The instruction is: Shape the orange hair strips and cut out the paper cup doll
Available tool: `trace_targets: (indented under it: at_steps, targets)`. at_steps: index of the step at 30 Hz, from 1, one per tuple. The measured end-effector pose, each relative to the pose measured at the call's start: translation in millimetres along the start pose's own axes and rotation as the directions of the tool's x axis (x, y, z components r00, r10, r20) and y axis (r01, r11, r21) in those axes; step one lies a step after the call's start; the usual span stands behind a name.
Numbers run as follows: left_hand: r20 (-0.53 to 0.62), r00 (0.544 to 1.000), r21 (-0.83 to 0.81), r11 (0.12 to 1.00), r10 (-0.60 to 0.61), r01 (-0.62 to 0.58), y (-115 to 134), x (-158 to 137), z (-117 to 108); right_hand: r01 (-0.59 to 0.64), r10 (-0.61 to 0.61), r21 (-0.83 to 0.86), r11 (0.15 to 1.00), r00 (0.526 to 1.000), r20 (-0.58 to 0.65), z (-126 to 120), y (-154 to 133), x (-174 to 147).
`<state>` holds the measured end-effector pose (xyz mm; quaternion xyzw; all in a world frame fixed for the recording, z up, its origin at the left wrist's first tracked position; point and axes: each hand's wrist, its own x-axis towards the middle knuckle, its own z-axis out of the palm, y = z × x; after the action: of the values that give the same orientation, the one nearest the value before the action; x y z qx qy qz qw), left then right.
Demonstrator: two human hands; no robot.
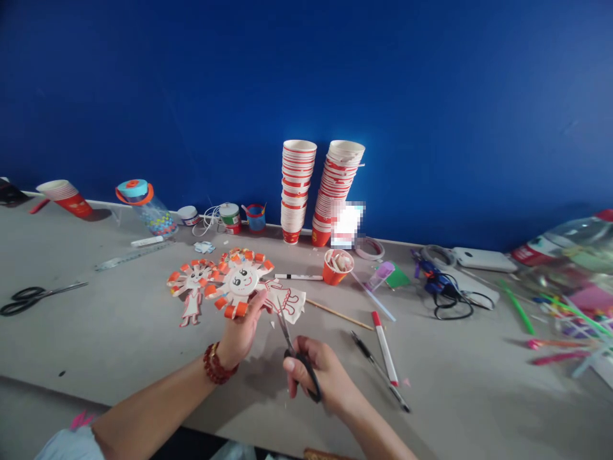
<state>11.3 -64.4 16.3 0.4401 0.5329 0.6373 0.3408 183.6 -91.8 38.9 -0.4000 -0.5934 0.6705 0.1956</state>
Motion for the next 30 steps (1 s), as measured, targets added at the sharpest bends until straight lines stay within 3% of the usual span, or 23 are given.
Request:
trace_targets:
  at_steps: [6, 13, 19, 26, 30]
  targets:
    - [0.074, 0.996, 0.03, 0.998, 0.056, -0.059, -7, -7, -4, 0.009, -0.009, 0.011, 1.0, 1.0, 0.002, -2, -1, 9]
    - [0.128, 0.992, 0.098, 0.995, 0.01, -0.023, -3, -8, -6, 0.049, -0.049, -0.021, 0.999, 0.999, -0.005, -5, -2, 13]
    - [0.204, 0.959, 0.27, 0.931, 0.196, -0.248, 5, -7, -10, 0.047, -0.046, -0.034, 0.998, 0.999, 0.012, -7, -3, 14]
    - [0.284, 0.897, 0.405, 0.806, 0.338, -0.432, -18, -10, -18, 0.032, -0.032, -0.037, 0.999, 0.999, 0.003, -6, -5, 13]
    - [0.312, 0.858, 0.44, 0.739, 0.407, -0.51, -17, -11, -19, 0.034, -0.034, -0.018, 0.999, 0.999, -0.003, -7, -2, 14]
